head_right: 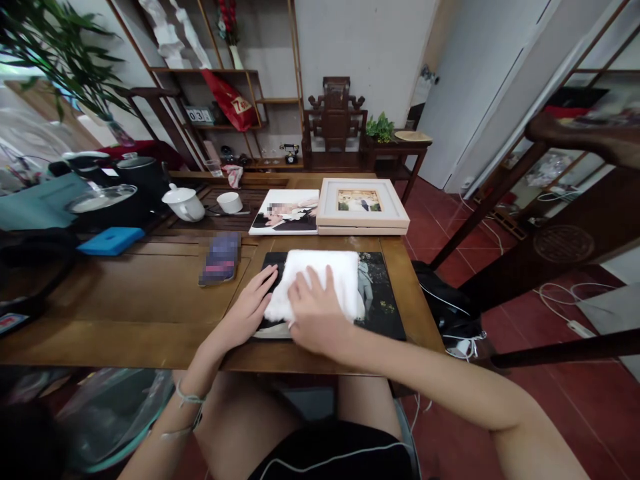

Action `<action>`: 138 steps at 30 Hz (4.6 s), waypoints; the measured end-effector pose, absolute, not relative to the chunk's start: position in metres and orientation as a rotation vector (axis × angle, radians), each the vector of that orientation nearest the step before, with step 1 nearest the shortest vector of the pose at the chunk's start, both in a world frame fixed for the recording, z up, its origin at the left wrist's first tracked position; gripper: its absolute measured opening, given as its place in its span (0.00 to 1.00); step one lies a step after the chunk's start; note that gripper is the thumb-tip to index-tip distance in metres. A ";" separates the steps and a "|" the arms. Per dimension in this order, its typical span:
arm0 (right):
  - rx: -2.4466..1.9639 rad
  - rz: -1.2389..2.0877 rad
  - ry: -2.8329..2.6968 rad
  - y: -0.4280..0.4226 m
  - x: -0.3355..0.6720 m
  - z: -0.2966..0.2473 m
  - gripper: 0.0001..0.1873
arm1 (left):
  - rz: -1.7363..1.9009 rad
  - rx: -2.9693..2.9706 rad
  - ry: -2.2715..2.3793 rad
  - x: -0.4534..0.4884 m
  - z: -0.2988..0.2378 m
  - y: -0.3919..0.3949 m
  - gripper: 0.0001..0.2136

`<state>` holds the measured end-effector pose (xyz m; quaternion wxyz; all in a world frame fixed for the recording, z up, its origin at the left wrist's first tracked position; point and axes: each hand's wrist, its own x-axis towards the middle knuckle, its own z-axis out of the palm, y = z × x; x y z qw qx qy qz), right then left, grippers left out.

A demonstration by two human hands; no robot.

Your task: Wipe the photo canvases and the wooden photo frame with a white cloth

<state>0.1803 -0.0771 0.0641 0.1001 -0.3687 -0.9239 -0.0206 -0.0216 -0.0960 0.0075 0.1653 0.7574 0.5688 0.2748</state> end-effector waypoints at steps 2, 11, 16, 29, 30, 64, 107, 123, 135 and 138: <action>-0.934 -0.054 -2.811 -0.105 0.177 0.062 0.29 | 0.773 2.150 1.614 -0.022 0.009 -0.096 0.23; -0.991 -0.064 -2.819 -0.108 0.170 0.059 0.29 | 0.817 2.162 1.563 -0.025 0.003 -0.095 0.24; -1.038 -0.171 -2.799 -0.105 0.165 0.055 0.31 | 0.797 2.148 1.593 -0.023 0.005 -0.096 0.24; -0.993 0.112 -2.800 -0.070 0.179 0.068 0.27 | 0.809 2.180 1.590 -0.023 0.003 -0.095 0.23; -1.018 0.120 -2.771 -0.055 0.175 0.071 0.26 | 0.807 2.185 1.600 -0.023 0.003 -0.095 0.23; -0.974 -0.008 -2.751 -0.080 0.233 0.059 0.34 | 0.796 2.183 1.620 -0.021 0.008 -0.097 0.23; -1.058 0.197 -2.684 -0.019 0.227 0.047 0.33 | 0.818 2.182 1.605 -0.022 0.007 -0.097 0.23; -0.931 0.299 -2.762 -0.023 0.245 0.043 0.37 | 0.796 2.168 1.609 -0.023 0.006 -0.097 0.23; -0.734 0.251 -2.872 -0.090 0.240 0.048 0.44 | 0.837 2.194 1.600 -0.024 0.002 -0.096 0.23; -0.486 0.357 -2.981 -0.116 0.235 0.049 0.49 | 0.823 2.198 1.576 -0.025 0.001 -0.096 0.23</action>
